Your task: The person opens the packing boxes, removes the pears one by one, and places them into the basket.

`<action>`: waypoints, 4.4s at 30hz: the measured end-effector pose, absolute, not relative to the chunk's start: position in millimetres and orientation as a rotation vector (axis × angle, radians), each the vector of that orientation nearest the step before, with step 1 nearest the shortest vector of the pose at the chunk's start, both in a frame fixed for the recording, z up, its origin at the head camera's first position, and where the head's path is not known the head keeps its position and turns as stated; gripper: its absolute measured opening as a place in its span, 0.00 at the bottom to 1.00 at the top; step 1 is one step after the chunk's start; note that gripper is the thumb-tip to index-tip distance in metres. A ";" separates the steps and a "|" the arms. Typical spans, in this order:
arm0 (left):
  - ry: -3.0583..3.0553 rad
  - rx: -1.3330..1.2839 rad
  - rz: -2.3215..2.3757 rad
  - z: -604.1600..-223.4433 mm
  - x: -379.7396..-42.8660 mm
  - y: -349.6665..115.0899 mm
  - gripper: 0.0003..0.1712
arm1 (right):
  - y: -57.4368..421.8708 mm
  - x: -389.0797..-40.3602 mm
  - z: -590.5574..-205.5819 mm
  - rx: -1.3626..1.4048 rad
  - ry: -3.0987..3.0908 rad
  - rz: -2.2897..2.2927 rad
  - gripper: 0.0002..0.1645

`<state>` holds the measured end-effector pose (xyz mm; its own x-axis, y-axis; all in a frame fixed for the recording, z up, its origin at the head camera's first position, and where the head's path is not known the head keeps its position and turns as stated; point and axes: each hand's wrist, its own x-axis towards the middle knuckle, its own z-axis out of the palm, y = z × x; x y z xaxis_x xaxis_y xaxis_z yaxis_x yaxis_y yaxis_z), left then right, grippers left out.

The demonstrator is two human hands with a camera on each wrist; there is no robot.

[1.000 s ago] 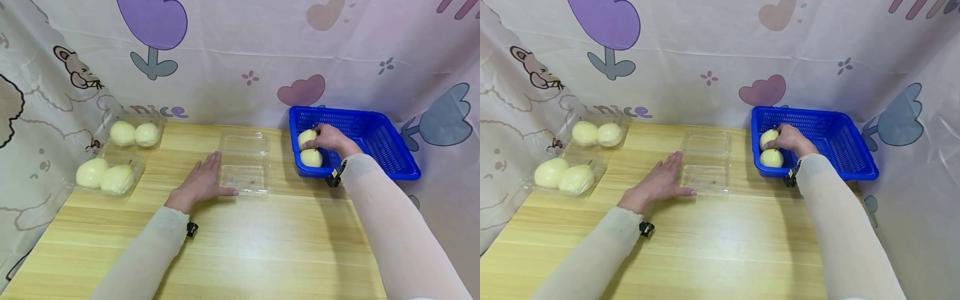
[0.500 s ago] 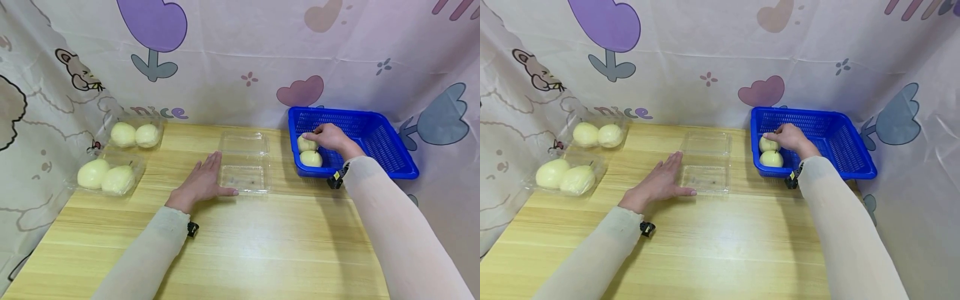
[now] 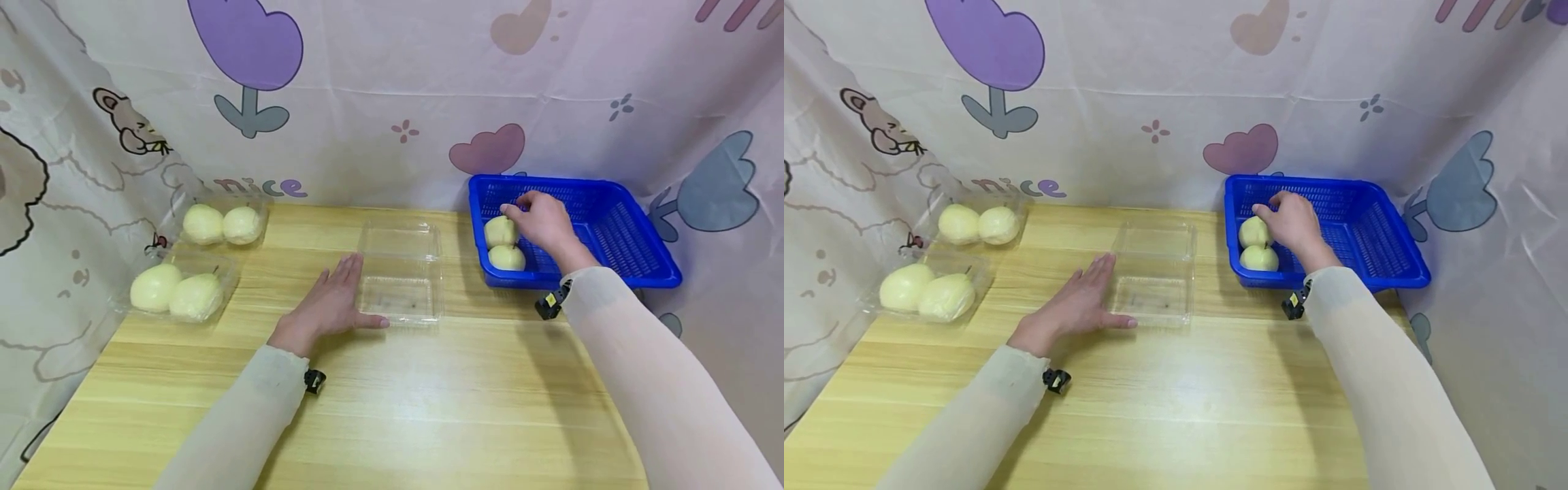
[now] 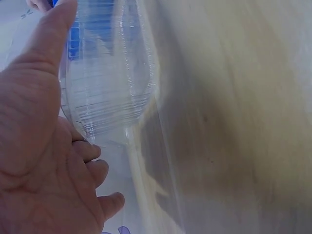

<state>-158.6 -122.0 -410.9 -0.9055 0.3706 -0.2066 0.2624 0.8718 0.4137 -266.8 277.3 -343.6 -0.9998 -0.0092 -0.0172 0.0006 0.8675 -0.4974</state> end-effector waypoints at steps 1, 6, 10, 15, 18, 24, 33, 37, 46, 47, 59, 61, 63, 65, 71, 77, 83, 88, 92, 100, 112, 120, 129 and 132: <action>2.763 0.479 0.557 -411.0 -157.0 -122.0 0.82 | 274.7 -263.7 -342.2 0.002 3.039 -0.828 0.43; 2.764 0.497 0.586 -410.5 -146.6 -122.9 0.82 | 257.3 -245.3 -334.6 -0.007 3.150 -0.915 0.40; 2.760 0.519 0.590 -409.8 -136.4 -124.8 0.81 | 239.9 -228.5 -335.4 -0.094 3.290 -0.999 0.32; 2.760 0.547 0.620 -410.3 -124.3 -126.9 0.81 | 218.0 -206.2 -343.3 -0.471 3.551 -1.126 0.19; 2.750 0.549 0.642 -411.2 -117.5 -128.5 0.81 | 205.1 -194.6 -349.1 -0.773 3.628 -1.127 0.17; 2.735 0.530 0.662 -413.2 -109.4 -130.8 0.83 | 180.6 -172.6 -367.2 -1.154 3.579 -0.996 0.21; 2.737 0.577 0.684 -413.3 -107.4 -126.8 0.81 | 155.3 -135.3 -400.9 -1.055 3.315 -0.626 0.47; 2.727 0.598 0.679 -412.4 -106.6 -124.0 0.81 | 147.3 -123.9 -408.4 -0.904 3.177 -0.456 0.57; 2.734 0.606 0.663 -409.2 -102.6 -124.3 0.79 | 138.3 -113.8 -421.5 -0.823 3.059 -0.311 0.66; 2.736 0.608 0.660 -409.1 -102.6 -124.2 0.79 | 138.2 -113.0 -422.9 -0.818 3.054 -0.306 0.67; 2.709 0.642 0.708 -407.0 -101.1 -124.8 0.76 | 143.9 -97.3 -427.0 -0.805 3.051 -0.281 0.70; 2.692 0.646 0.723 -407.2 -100.2 -124.2 0.77 | 146.4 -92.5 -427.2 -0.808 3.051 -0.285 0.71; 2.671 0.648 0.727 -407.6 -98.9 -123.1 0.78 | 149.5 -87.7 -427.4 -0.828 3.061 -0.286 0.71; 2.649 0.654 0.721 -408.2 -97.7 -121.8 0.79 | 153.2 -83.0 -427.1 -0.848 3.068 -0.287 0.70; 2.607 0.686 0.720 -408.3 -95.2 -118.3 0.79 | 165.0 -73.2 -424.9 -0.899 3.086 -0.260 0.68; 2.552 0.739 0.707 -405.3 -92.4 -114.0 0.81 | 175.4 -68.7 -421.3 -0.946 3.124 -0.244 0.64; 2.493 0.806 0.653 -399.5 -85.0 -107.7 0.84 | 185.4 -64.2 -416.0 -0.951 3.118 -0.220 0.60; 2.475 0.874 0.581 -397.1 -77.0 -98.1 0.84 | 188.5 -53.4 -408.9 -0.924 3.035 -0.132 0.66; 2.469 0.914 0.527 -395.9 -72.1 -89.7 0.83 | 185.9 -41.3 -402.8 -0.917 2.931 -0.126 0.71; 2.448 0.943 0.463 -392.7 -66.1 -82.6 0.80 | 184.5 -27.5 -386.1 -0.802 2.795 -0.120 0.85; 2.486 0.852 0.519 -396.7 -73.1 -93.2 0.73 | 206.8 -30.4 -359.6 -0.566 2.651 0.040 0.89; 2.545 0.797 0.587 -409.1 -83.5 -102.4 0.67 | 233.3 -34.1 -355.7 -0.485 2.634 0.144 0.90; 2.563 0.704 0.665 -418.5 -91.3 -114.6 0.62 | 260.3 -34.7 -356.0 -0.407 2.630 0.154 0.92; 2.567 0.682 0.666 -419.2 -91.8 -117.8 0.60 | 267.7 -34.8 -356.6 -0.384 2.625 0.171 0.92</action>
<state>-91.8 -117.8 -419.2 -0.8006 0.5436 -0.2519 0.3525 0.7674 0.5356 -34.8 267.7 -356.6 -0.8461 -0.2392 -0.4764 -0.2989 0.9528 0.0524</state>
